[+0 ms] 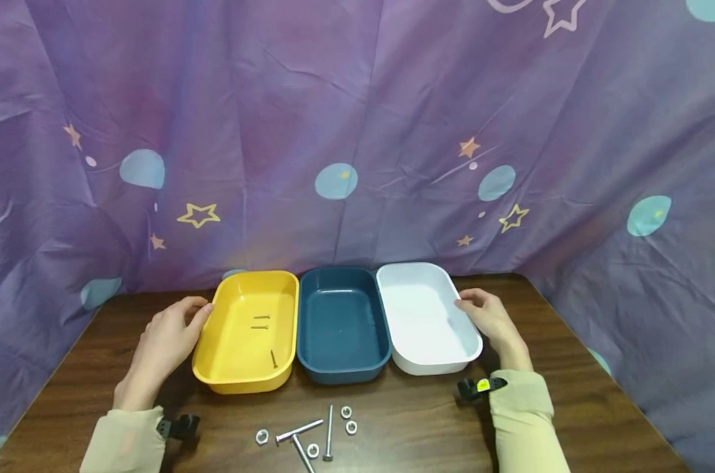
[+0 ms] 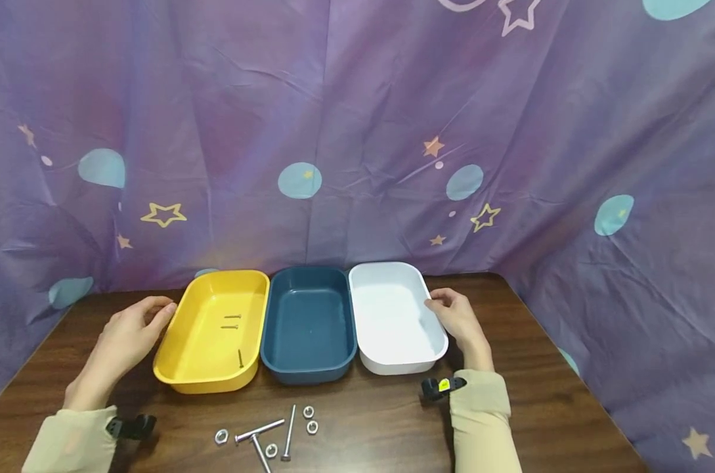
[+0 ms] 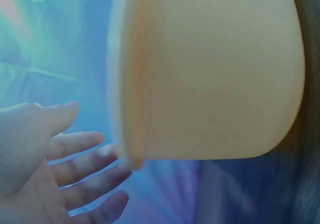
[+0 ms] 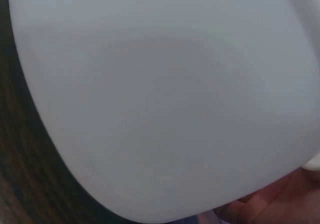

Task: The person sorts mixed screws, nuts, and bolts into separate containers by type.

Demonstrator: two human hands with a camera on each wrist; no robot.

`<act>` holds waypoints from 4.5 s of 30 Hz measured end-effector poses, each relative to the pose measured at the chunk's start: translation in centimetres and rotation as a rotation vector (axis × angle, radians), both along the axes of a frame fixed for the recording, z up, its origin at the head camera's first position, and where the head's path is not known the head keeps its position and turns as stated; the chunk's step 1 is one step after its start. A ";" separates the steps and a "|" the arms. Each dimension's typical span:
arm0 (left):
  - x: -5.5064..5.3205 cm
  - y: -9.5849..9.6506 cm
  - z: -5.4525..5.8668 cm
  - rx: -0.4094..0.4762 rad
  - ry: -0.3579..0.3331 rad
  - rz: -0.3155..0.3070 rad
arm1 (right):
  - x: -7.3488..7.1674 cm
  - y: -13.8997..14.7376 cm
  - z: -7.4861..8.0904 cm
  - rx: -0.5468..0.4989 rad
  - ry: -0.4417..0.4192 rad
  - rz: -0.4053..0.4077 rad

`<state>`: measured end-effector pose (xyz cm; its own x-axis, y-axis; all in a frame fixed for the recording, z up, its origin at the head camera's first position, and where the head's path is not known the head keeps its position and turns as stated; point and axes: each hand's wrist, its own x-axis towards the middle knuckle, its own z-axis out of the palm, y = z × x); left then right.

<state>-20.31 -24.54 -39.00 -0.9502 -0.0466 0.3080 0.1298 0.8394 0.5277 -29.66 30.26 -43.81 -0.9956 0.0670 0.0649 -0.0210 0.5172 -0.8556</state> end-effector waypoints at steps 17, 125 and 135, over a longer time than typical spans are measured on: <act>4.9 3.5 1.3 -0.048 0.172 -0.148 | -0.3 0.3 -0.2 -0.048 0.020 0.030; 8.1 11.7 -3.8 -0.258 0.067 -0.961 | 0.3 0.4 -0.5 -0.038 -0.012 -0.001; 8.1 12.8 -2.7 -0.202 0.093 -0.957 | 0.1 0.4 -0.2 -0.041 -0.015 0.005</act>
